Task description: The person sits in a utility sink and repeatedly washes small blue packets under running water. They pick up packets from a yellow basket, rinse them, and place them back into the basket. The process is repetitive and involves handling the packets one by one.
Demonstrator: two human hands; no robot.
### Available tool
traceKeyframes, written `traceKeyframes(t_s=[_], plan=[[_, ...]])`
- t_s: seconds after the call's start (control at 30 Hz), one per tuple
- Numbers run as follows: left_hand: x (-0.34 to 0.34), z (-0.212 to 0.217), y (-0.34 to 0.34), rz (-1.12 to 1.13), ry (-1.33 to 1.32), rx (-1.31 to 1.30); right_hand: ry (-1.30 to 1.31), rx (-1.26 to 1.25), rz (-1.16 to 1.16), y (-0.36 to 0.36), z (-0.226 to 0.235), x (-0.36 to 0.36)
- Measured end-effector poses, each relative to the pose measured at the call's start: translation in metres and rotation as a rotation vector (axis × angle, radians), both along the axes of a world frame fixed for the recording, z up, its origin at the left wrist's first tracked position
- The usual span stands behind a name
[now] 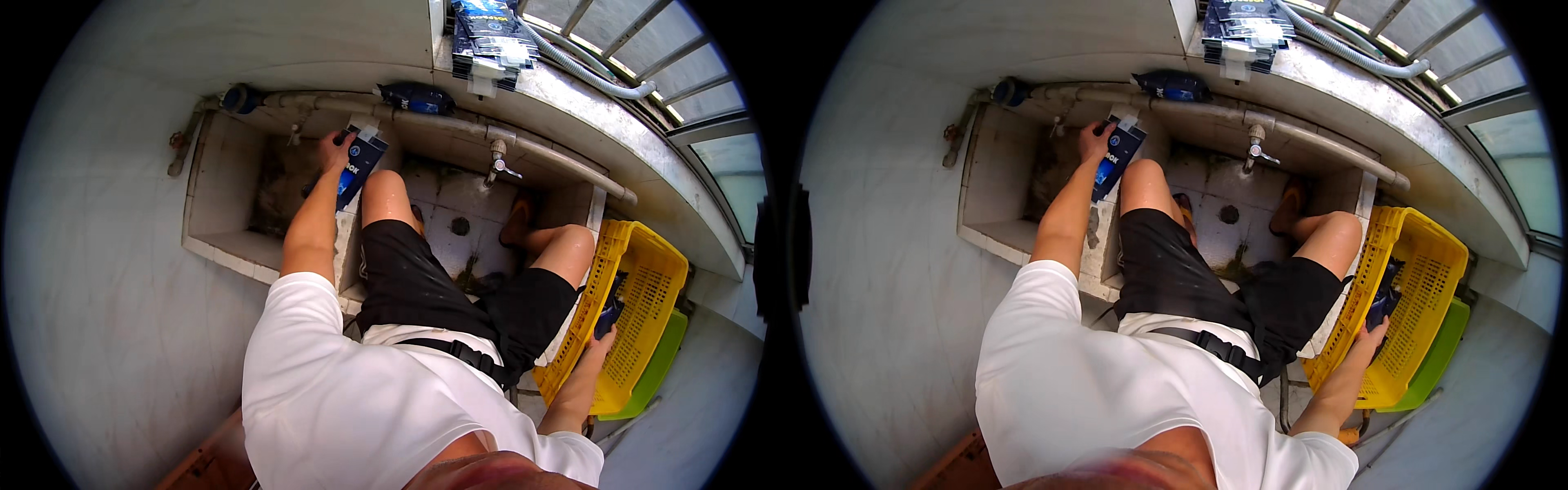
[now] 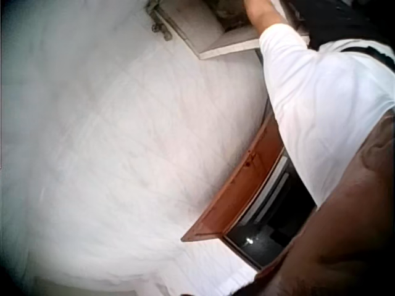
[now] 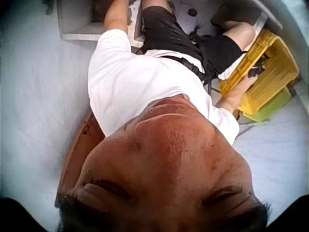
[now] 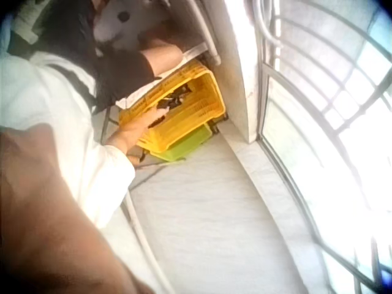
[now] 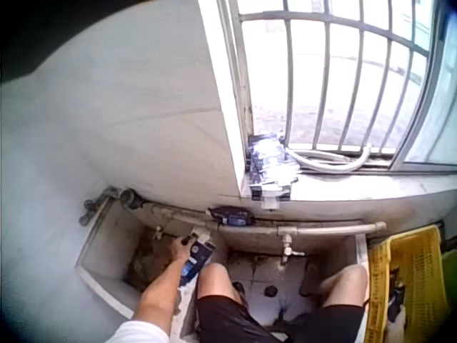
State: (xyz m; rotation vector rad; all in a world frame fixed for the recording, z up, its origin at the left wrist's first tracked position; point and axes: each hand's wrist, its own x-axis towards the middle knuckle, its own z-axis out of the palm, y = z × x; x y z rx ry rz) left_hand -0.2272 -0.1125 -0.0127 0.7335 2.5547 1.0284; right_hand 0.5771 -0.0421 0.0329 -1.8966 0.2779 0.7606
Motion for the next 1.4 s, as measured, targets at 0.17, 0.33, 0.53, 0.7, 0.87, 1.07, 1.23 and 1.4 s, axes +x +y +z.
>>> traceKeyframes(t_s=[0.17,0.33,0.53,0.7,0.87,1.07,1.23,1.4], plan=[[-0.011,0.01,-0.009,-0.04,0.388,0.266,-0.804,0.195,0.65,0.02,0.036,-0.079],[0.029,0.075,0.027,-0.311,-0.031,0.377,-0.437,0.745,1.263,0.042,0.096,-0.261],[0.121,0.154,0.065,-0.772,-0.421,0.437,0.509,0.48,1.779,0.047,0.122,-0.429],[0.16,0.156,0.074,-0.881,-0.429,0.363,0.537,0.472,1.781,0.05,0.108,-0.421],[0.196,0.138,0.059,-0.597,-0.179,0.495,0.502,0.407,1.683,0.043,0.098,-0.404],[0.234,0.096,0.028,-0.649,-1.006,0.336,0.314,0.385,1.835,0.033,0.076,-0.399],[0.233,0.068,0.03,-0.598,-1.189,0.248,0.266,0.356,1.791,0.033,0.056,-0.392],[0.248,0.066,0.03,-0.608,-1.096,0.216,0.118,0.421,1.811,0.03,0.047,-0.388]])
